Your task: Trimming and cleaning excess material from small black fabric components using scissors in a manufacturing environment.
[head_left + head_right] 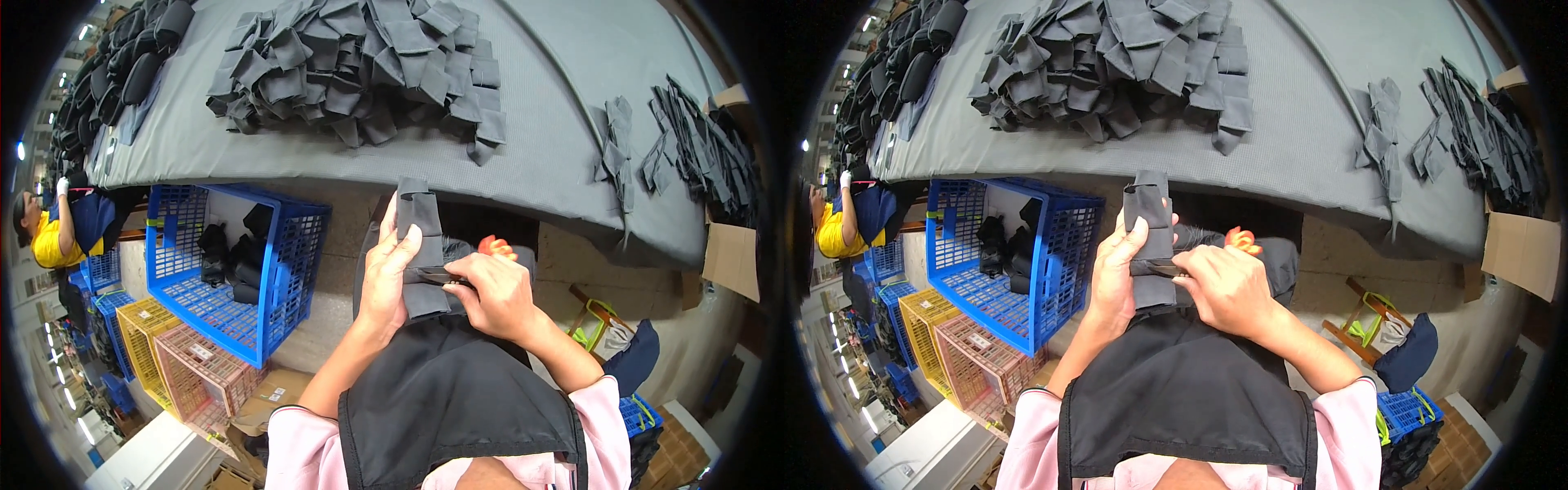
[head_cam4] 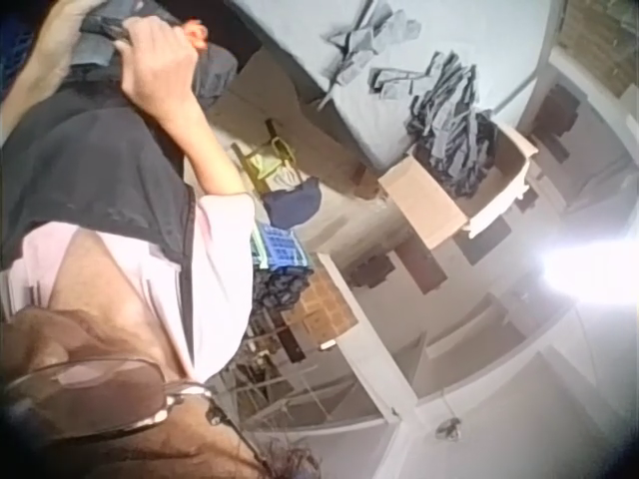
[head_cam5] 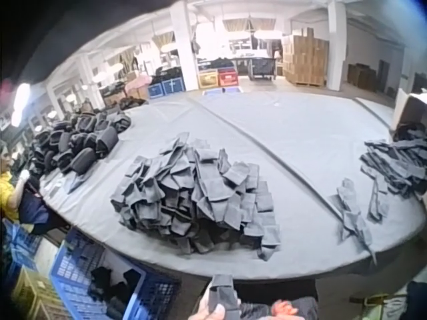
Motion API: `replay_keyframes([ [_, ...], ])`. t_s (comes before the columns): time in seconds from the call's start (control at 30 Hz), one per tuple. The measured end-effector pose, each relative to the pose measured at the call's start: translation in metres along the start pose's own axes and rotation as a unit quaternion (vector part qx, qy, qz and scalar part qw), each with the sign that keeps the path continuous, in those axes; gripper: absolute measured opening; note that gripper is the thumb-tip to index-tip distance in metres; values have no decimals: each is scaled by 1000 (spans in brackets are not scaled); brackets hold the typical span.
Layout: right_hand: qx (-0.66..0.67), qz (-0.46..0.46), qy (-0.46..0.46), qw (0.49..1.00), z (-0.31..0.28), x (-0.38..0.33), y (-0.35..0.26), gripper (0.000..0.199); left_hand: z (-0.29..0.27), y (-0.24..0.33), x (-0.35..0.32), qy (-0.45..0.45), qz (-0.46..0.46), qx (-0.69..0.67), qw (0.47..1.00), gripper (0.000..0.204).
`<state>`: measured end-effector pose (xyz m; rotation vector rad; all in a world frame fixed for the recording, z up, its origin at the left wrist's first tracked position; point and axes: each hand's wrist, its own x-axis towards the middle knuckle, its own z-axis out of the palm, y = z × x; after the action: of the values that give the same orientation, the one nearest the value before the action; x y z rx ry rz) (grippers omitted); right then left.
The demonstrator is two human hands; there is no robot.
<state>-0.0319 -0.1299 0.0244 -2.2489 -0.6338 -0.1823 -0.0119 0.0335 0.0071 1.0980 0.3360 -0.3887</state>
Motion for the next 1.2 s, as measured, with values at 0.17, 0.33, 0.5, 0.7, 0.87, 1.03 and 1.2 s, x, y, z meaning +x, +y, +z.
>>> replay_keyframes([
  [0.17,506,311,-22,804,14,-8,2,22,-2,-2,0,-16,-11,-15,1000,39],
  [0.33,502,322,17,803,3,-16,5,21,-2,0,0,-10,-43,-35,998,41],
  [0.5,18,51,19,998,0,-11,-2,23,-2,-3,0,-2,-31,-44,999,40],
  [0.7,-22,-11,2,1000,0,-7,2,20,4,-1,-2,-4,-44,-56,997,39],
  [0.87,19,8,5,1000,2,-4,0,22,5,0,-2,-3,-55,-52,997,37],
  [1.03,22,15,20,999,5,-4,-2,26,4,-1,-1,-1,-60,-48,997,37],
  [1.2,13,19,25,999,7,-4,-3,26,5,1,-1,-2,-70,-63,996,37],
])
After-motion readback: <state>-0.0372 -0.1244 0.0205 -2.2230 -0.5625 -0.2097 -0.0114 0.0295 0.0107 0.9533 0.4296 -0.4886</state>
